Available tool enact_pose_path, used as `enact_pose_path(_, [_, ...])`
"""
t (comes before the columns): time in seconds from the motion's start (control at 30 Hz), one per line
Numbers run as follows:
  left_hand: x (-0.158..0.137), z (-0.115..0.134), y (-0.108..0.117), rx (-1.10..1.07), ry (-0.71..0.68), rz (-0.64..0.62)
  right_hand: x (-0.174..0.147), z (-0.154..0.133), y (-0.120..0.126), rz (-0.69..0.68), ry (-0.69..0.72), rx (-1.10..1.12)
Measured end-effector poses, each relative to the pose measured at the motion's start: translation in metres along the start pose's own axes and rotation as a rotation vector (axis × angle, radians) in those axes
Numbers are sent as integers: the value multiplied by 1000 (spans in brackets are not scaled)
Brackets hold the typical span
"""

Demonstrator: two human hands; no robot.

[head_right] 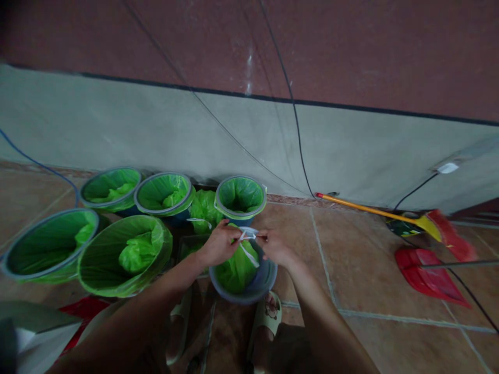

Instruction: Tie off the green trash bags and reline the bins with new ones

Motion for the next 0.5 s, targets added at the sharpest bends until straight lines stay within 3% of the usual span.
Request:
enact_pose_path(0.1, [-6, 16, 9, 127, -209, 92, 4, -20, -4, 59, 116, 94])
enact_pose_path(0.2, [-10, 20, 18, 147, -290, 216, 4, -43, -17, 12, 215, 194])
enact_pose_path(0.33, [-14, 15, 25, 84, -261, 373, 2, -50, -21, 28, 166, 289])
enact_pose_path(0.5, [-15, 7, 27, -112, -112, 477, 0, -45, -20, 31, 120, 339])
Point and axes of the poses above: each hand's wrist, its own x-axis towards the middle knuckle, its own y-axis out of the back of the hand, z = x × y, the point moved 7 cm from there along x, towards the middle knuckle, and after that the axes turned 7 degrees about y, right-handed, at the moved point
